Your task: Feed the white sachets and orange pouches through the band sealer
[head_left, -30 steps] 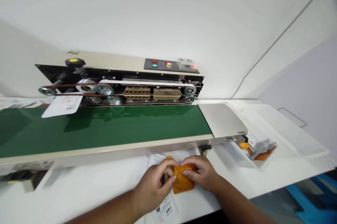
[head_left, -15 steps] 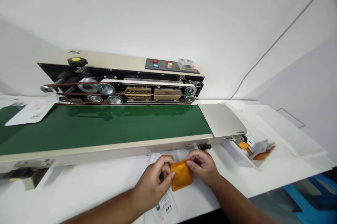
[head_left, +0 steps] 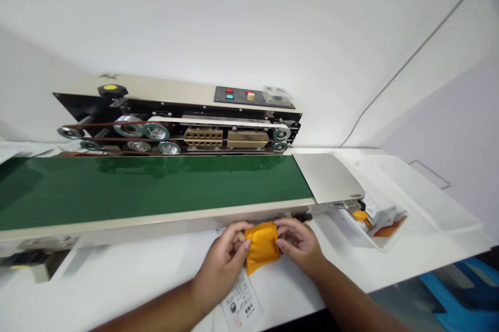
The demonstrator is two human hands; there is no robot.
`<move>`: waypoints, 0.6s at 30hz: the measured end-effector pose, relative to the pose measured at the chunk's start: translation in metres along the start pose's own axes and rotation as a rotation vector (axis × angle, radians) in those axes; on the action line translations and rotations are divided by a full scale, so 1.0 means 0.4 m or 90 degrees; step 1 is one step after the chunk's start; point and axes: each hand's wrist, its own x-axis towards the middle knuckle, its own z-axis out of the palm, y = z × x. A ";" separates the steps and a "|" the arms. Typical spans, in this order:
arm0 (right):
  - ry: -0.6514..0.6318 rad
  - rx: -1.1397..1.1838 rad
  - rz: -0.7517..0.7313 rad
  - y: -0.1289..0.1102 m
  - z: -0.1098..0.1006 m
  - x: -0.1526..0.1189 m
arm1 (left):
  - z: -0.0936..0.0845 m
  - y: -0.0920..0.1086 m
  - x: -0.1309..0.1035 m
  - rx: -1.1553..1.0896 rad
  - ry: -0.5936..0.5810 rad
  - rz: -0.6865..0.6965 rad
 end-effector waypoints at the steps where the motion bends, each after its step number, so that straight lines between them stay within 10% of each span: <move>1: -0.024 0.008 0.014 0.001 0.000 -0.001 | 0.001 0.003 0.000 -0.004 0.000 0.002; 9: -0.158 -0.148 -0.134 -0.034 -0.012 0.018 | -0.002 0.040 -0.006 0.096 -0.137 0.059; 18: -0.144 0.015 0.083 -0.031 -0.003 0.010 | -0.006 0.025 0.002 0.131 -0.069 0.014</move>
